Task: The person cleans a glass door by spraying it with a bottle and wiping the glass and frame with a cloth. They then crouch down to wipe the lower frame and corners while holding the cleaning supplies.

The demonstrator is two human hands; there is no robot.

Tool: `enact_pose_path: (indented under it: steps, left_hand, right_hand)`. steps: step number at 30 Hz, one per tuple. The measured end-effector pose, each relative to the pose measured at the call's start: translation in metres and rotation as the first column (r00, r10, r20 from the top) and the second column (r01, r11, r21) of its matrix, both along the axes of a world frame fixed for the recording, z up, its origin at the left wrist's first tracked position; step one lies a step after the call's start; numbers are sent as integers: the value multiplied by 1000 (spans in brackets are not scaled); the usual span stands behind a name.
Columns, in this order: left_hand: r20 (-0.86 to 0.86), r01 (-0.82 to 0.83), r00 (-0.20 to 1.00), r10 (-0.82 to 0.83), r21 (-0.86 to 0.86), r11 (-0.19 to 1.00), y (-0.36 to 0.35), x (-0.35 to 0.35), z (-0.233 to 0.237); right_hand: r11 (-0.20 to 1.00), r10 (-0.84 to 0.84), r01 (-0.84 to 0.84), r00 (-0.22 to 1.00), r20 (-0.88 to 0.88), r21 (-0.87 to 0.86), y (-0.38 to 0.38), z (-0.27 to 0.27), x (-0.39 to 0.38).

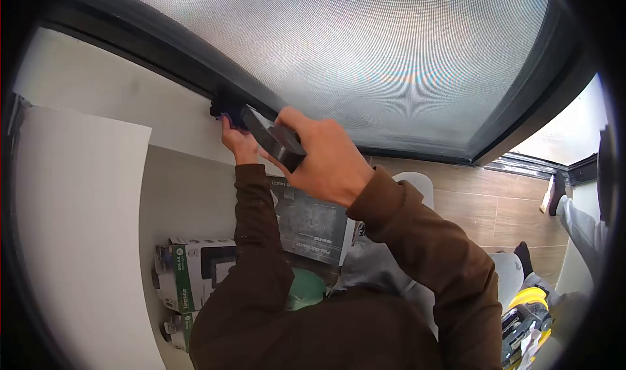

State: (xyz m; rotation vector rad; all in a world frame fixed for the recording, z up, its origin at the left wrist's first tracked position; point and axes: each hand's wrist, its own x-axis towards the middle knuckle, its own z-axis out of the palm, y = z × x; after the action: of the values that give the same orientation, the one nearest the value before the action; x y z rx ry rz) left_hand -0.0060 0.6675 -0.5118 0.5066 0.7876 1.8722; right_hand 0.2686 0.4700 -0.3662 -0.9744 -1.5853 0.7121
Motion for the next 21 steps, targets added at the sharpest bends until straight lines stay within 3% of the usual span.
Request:
enact_pose_path:
  steps: [3,5,6,7,9,10,11,13,15,18,20,21]
  left_hand:
    - [24,39,999,-38,-39,998,-13,-4,23]
    - [-189,-102,977,102,8,995,-17,3,51]
    - [-377,-239,891,253,83,967,-25,15,80]
    - [-460,-293,814,355,203,934,-23,20,101]
    - [-490,-315,690,532,458,831,-2,21,145]
    - [-606,-368,381,698,593,716,12,20,174]
    - [-695,-323,183,696,626,710,12,32,209]
    - [-327,-169,-195,925,940,297,65,20,262]
    - [-533,-183,52,845,826,533,46,35,306]
    - [-508,-149,25,861,850,506,39,41,288]
    - [-558,-174,117,822,803,570,47,36,221]
    - [-594,-215,80,800,774,596,57,28,170]
  right_hand:
    - [997,72,-72,997,15,-22,-3,8,2]
    - [993,99,-98,995,-11,68,-2,9,4]
    - [988,112,-108,993,-24,110,-3,8,6]
    - [991,86,-78,994,-74,107,-4,8,8]
    - [995,41,-24,984,-172,96,-8,9,13]
    - [999,39,-32,985,-168,43,-13,11,20]
    - [999,37,-39,986,-165,-9,-20,12,30]
    - [997,1,-12,989,-145,-80,-35,4,52]
    - [992,-90,81,991,-97,-99,-47,-14,79]
    - [971,-221,220,975,-5,-97,-68,-40,115]
    - [932,-275,285,959,76,-226,-85,-49,137]
    - [917,-302,311,950,76,-248,-93,-56,147]
